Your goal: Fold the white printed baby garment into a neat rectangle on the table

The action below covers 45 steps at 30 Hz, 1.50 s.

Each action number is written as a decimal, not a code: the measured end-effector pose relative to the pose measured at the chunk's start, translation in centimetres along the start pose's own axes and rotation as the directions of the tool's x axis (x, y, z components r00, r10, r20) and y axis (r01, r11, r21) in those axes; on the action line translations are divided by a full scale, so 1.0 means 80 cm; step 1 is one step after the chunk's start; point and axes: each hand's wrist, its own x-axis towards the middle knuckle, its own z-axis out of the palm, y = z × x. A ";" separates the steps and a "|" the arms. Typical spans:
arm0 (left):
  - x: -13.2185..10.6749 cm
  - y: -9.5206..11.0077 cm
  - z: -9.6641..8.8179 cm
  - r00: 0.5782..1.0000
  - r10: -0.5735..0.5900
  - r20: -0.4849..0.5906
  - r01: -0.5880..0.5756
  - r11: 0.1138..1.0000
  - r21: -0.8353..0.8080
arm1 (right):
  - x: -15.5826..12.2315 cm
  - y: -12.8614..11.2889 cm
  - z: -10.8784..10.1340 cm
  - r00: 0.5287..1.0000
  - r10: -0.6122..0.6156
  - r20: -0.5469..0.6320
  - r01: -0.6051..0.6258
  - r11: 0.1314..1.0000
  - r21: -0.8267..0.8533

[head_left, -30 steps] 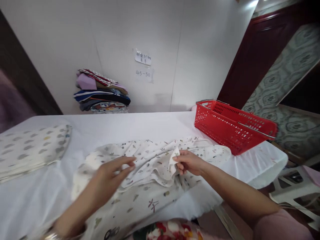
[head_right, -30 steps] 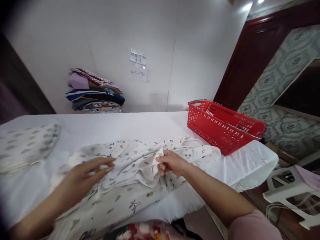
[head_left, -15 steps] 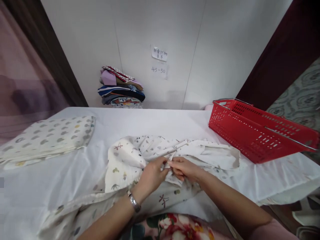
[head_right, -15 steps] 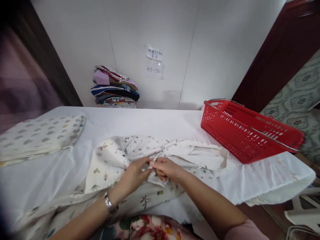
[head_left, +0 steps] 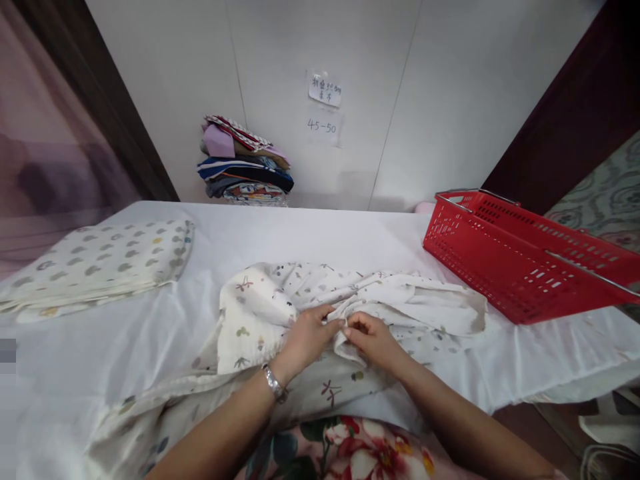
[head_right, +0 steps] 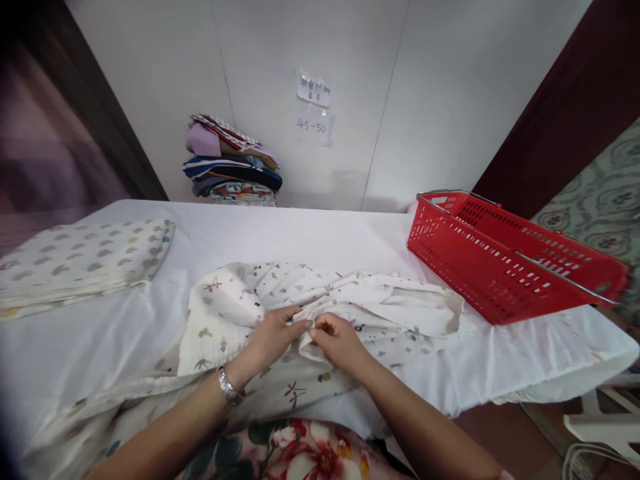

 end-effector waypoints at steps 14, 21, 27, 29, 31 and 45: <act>-0.012 0.008 0.004 0.921 0.288 -0.261 -0.247 0.952 0.178 | -0.012 -0.026 0.008 0.982 0.106 -0.154 -0.095 0.992 0.082; -0.029 0.001 0.009 0.869 0.471 -0.155 -0.428 0.870 0.246 | -0.008 -0.039 0.014 0.986 0.098 -0.133 -0.081 0.989 0.124; -0.032 0.002 0.009 0.856 0.487 -0.171 -0.447 0.865 0.226 | -0.011 -0.035 0.015 0.992 0.040 -0.120 -0.022 0.990 0.141; -0.033 0.002 0.010 0.860 0.482 -0.167 -0.444 0.868 0.221 | -0.012 -0.032 0.016 0.993 0.021 -0.120 -0.003 0.990 0.141; -0.034 0.002 0.011 0.860 0.485 -0.157 -0.446 0.865 0.230 | -0.013 -0.032 0.016 0.992 0.000 -0.124 0.019 0.988 0.151; -0.024 0.004 -0.037 0.826 0.552 -0.111 -0.494 0.805 0.329 | -0.015 -0.050 -0.021 0.994 -0.048 -0.098 0.059 0.991 0.118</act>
